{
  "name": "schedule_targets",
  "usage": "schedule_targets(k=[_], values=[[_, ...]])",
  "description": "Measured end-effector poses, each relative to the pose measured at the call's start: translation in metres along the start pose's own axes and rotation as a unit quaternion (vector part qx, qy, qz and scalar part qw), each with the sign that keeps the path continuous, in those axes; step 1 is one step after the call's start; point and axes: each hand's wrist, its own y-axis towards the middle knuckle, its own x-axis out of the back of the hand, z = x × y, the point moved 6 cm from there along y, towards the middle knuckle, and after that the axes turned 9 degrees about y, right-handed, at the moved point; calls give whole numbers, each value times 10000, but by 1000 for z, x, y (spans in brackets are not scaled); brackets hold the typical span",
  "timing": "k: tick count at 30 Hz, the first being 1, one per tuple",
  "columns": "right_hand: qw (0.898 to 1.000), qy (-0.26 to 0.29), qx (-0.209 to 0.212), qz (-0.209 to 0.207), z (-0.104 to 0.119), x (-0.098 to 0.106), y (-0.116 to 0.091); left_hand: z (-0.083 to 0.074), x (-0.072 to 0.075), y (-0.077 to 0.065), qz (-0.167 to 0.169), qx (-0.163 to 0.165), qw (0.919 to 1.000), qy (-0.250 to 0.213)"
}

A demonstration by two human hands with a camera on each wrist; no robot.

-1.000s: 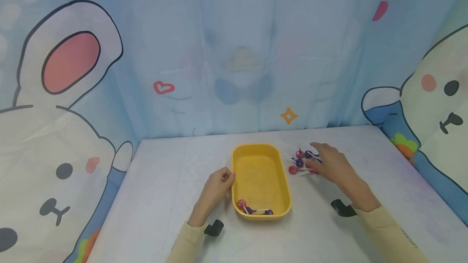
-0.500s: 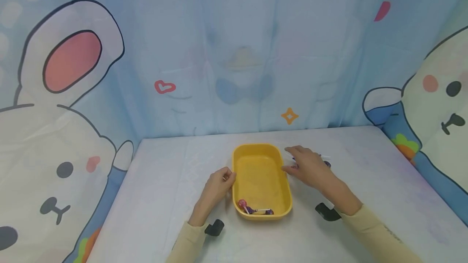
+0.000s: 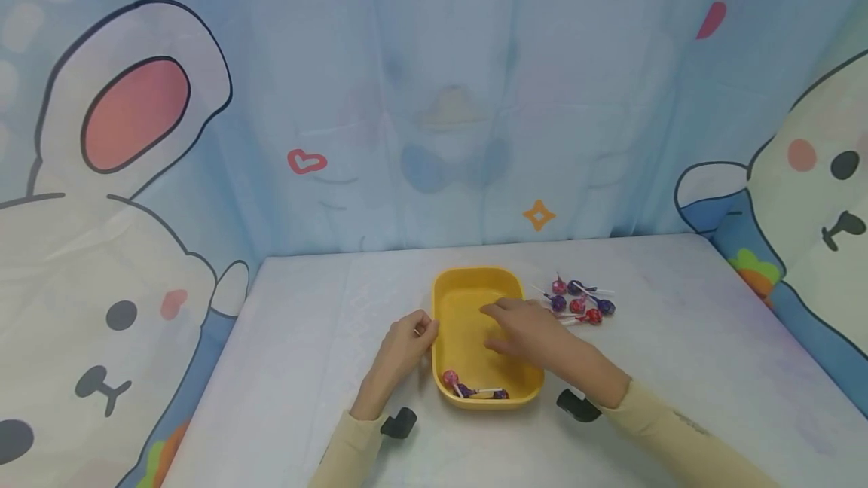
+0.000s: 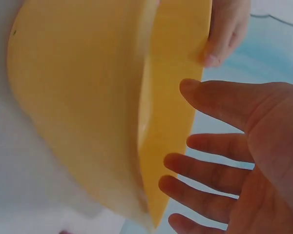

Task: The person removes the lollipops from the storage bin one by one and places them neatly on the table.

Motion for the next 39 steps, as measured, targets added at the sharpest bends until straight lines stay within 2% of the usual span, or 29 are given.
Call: schedule_targets(k=[10,17,24,32,39], values=[[9956,-189,487,775,33,-29,6,-1,0,0,14,-59,10000,6],[9881,-514,1097,944,48,-40,8,1,-1,0,18,-15,10000,-10],[9856,-598,1147,1093,56,-48,12,0,-1,0,14,-45,10000,-1],[9837,-698,1256,1084,64,-53,13,0,-1,0,54,-59,9999,-74],[9840,-724,1188,1113,66,-54,15,0,0,0,57,-15,10000,-57]])
